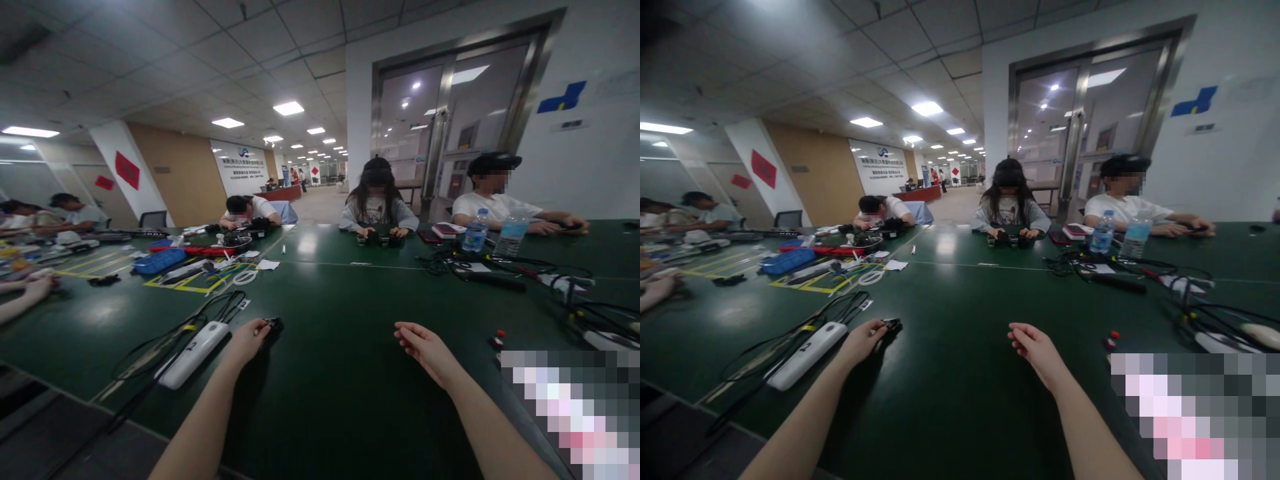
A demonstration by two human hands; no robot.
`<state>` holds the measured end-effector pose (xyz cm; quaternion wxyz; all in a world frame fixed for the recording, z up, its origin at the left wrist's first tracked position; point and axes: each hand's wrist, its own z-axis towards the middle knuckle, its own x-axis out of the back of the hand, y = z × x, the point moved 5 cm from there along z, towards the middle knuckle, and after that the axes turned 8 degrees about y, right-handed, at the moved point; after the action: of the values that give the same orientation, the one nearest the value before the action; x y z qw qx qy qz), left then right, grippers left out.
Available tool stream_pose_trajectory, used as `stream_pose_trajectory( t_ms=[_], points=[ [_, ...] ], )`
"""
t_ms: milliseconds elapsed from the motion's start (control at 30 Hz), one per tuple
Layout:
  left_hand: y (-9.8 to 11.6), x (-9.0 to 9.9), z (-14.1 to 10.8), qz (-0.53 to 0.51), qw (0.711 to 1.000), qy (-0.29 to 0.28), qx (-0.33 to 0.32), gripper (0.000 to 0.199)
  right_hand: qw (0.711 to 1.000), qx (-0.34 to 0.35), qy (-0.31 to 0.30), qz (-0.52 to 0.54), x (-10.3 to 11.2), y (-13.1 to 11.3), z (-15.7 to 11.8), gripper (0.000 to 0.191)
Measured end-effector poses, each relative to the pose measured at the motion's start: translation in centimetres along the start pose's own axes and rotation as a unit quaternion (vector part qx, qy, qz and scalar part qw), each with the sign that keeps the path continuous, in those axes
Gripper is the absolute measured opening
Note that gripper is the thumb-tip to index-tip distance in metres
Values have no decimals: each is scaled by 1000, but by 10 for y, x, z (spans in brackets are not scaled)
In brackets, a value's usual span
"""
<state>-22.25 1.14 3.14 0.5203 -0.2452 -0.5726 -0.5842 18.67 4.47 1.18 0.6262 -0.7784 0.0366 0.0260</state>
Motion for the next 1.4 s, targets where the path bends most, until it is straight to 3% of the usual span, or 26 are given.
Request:
stream_pose_trajectory(
  t_ms=[667,1400],
  points=[
    [13,-3,1,101,994,-30,-44,13,1000,-17,2,2,3,3,4,28],
    [20,-3,-4,133,990,-34,-42,22,1000,-24,18,2,-1,-4,-2,25]
  ],
)
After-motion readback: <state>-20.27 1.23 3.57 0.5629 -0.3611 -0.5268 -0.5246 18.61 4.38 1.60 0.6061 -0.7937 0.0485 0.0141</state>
